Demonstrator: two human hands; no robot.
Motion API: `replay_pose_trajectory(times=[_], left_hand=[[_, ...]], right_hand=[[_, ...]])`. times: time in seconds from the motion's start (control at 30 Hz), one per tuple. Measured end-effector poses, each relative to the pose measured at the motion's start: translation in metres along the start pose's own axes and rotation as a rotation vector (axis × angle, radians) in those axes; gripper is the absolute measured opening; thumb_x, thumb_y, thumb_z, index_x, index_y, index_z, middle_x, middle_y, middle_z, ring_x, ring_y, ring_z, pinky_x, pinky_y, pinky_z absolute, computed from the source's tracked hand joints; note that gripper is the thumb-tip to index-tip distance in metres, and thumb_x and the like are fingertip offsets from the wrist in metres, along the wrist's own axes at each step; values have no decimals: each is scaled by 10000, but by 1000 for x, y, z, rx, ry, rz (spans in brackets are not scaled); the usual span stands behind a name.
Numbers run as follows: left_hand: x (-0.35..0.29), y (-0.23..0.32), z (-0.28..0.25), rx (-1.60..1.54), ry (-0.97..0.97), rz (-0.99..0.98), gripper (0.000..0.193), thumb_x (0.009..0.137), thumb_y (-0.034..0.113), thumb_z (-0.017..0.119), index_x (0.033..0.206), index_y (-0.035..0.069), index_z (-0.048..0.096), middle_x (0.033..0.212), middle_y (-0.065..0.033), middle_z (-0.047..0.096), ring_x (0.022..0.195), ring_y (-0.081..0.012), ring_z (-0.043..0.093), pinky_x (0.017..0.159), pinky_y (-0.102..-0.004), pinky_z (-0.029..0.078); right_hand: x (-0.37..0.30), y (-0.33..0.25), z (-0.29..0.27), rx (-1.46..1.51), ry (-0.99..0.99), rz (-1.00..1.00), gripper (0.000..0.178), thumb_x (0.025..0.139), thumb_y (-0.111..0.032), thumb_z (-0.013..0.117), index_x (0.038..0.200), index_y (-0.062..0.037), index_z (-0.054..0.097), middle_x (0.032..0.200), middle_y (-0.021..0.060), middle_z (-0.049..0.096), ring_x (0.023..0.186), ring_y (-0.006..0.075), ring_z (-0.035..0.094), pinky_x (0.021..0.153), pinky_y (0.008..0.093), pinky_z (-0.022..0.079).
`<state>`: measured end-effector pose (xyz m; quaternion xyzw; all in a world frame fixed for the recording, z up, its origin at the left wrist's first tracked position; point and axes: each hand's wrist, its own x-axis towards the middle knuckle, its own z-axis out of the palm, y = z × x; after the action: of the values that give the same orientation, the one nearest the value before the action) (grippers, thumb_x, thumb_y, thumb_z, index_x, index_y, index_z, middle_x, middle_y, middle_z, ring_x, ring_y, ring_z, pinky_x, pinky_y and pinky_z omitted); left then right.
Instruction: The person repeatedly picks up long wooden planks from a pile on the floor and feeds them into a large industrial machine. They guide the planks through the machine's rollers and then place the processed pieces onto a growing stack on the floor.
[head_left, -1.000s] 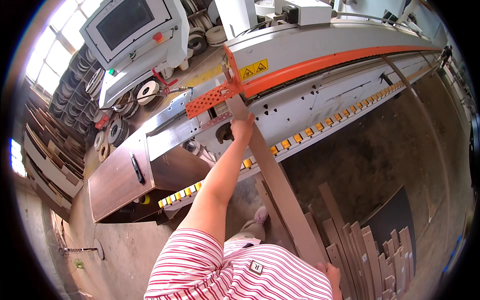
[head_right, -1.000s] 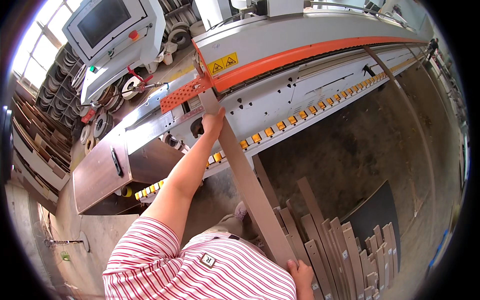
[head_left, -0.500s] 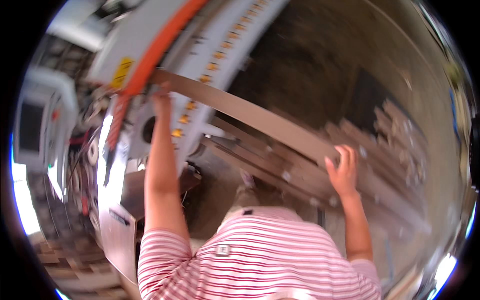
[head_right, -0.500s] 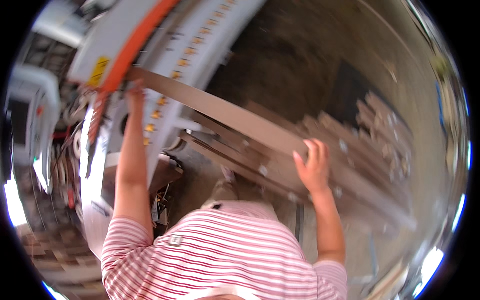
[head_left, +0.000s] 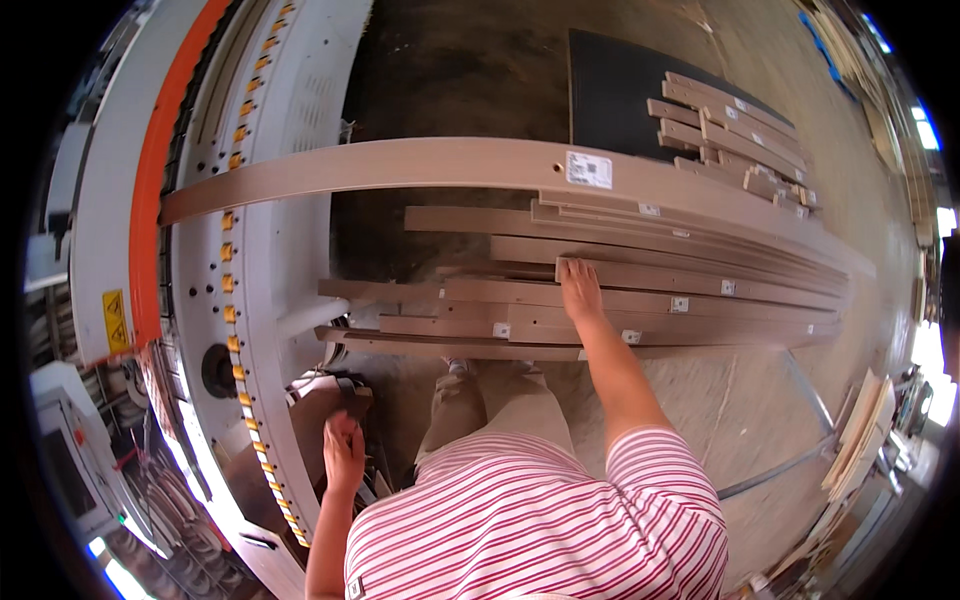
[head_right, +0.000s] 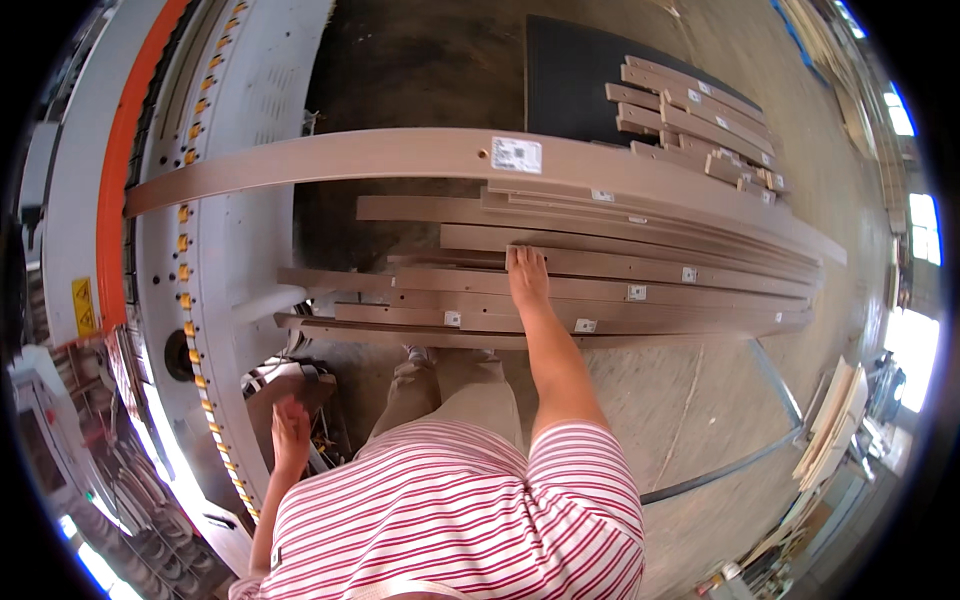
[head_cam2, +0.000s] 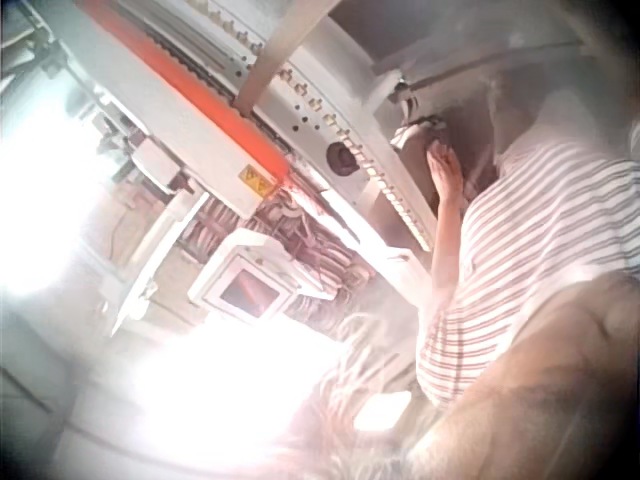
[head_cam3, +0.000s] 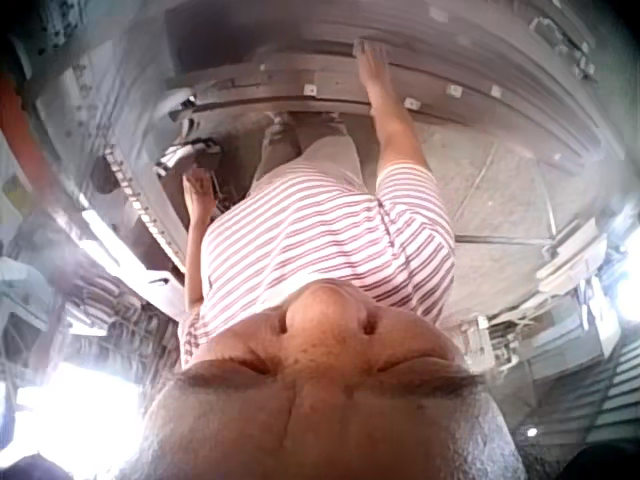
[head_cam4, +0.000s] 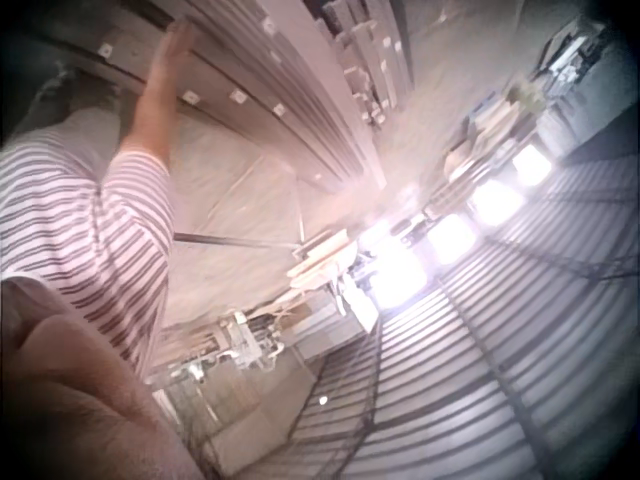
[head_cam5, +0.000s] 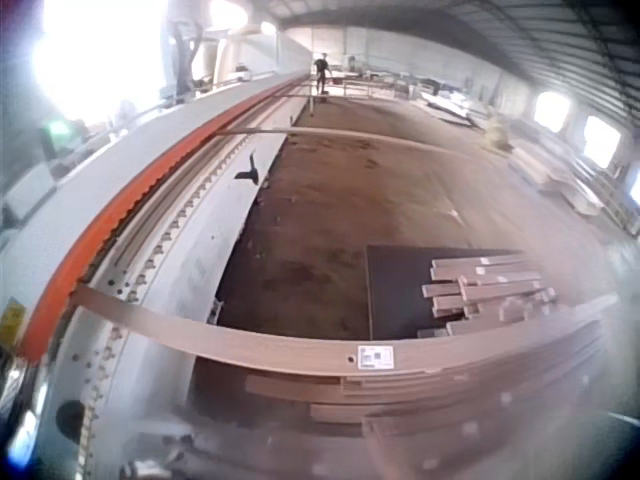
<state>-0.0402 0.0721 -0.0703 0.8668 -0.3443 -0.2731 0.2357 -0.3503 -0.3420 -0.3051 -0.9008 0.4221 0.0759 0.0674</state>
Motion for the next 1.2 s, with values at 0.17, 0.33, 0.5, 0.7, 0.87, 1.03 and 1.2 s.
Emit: replay_pose_trajectory(times=[0.17, 0.33, 0.5, 0.7, 0.87, 1.03, 1.2], left_hand=[[-44, -66, 19, -20, -65, -168, 394, 871, 40, 570, 1246, 22, 449, 904, -148, 564, 785, -297, 592, 717, -383, 502], [-34, -104, 34, 81, -84, -350, 273, 871, 62, 556, 1138, 40, 506, 852, -133, 612, 735, -236, 631, 654, -347, 520], [11, -10, 45, -380, -302, -261, 214, 957, 159, 547, 1131, 37, 520, 862, -73, 639, 765, -168, 633, 705, -310, 525], [55, 150, 73, -1055, -352, -401, 315, 976, 223, 560, 1196, 5, 507, 1109, -98, 604, 1002, -174, 600, 851, -291, 487], [48, 173, 44, -1225, -369, -204, 228, 925, 136, 624, 1087, -14, 569, 1015, -97, 635, 926, -190, 632, 798, -305, 518], [40, 108, -45, -1197, 190, -184, 170, 858, 130, 692, 1002, 76, 620, 867, 15, 619, 791, -106, 607, 680, -273, 500], [51, -22, -136, -1252, 744, -285, 354, 862, 275, 717, 1139, 72, 632, 1011, -21, 650, 876, -127, 613, 692, -244, 483]], right_hand=[[43, 3, 9, -70, -163, 20, 280, 900, -119, 520, 1171, -132, 590, 1201, 76, 570, 1149, 259, 523, 1021, 459, 384], [44, 5, -3, -79, -237, -96, 293, 844, -111, 567, 1135, -101, 594, 1102, 104, 610, 1076, 255, 578, 923, 440, 451], [8, -14, -96, 222, -237, -268, 388, 716, -127, 686, 1061, -36, 535, 970, 169, 618, 914, 338, 619, 782, 465, 507], [-58, -111, -233, 523, -159, -522, 617, 585, -194, 775, 1102, -30, 481, 965, 170, 598, 931, 354, 590, 762, 495, 472], [-83, -166, -281, 727, -124, -675, 822, 668, -295, 774, 1322, -5, 370, 1184, 226, 522, 1056, 364, 551, 880, 485, 446], [-82, -72, -274, 771, -661, -522, 892, 810, -691, 570, 1302, 47, 476, 1255, 264, 562, 1153, 403, 556, 951, 439, 462], [-99, 80, -206, 388, -804, -60, 1101, 692, -811, 570, 1332, 80, 478, 1398, 249, 462, 1321, 326, 437, 1099, 396, 344]])
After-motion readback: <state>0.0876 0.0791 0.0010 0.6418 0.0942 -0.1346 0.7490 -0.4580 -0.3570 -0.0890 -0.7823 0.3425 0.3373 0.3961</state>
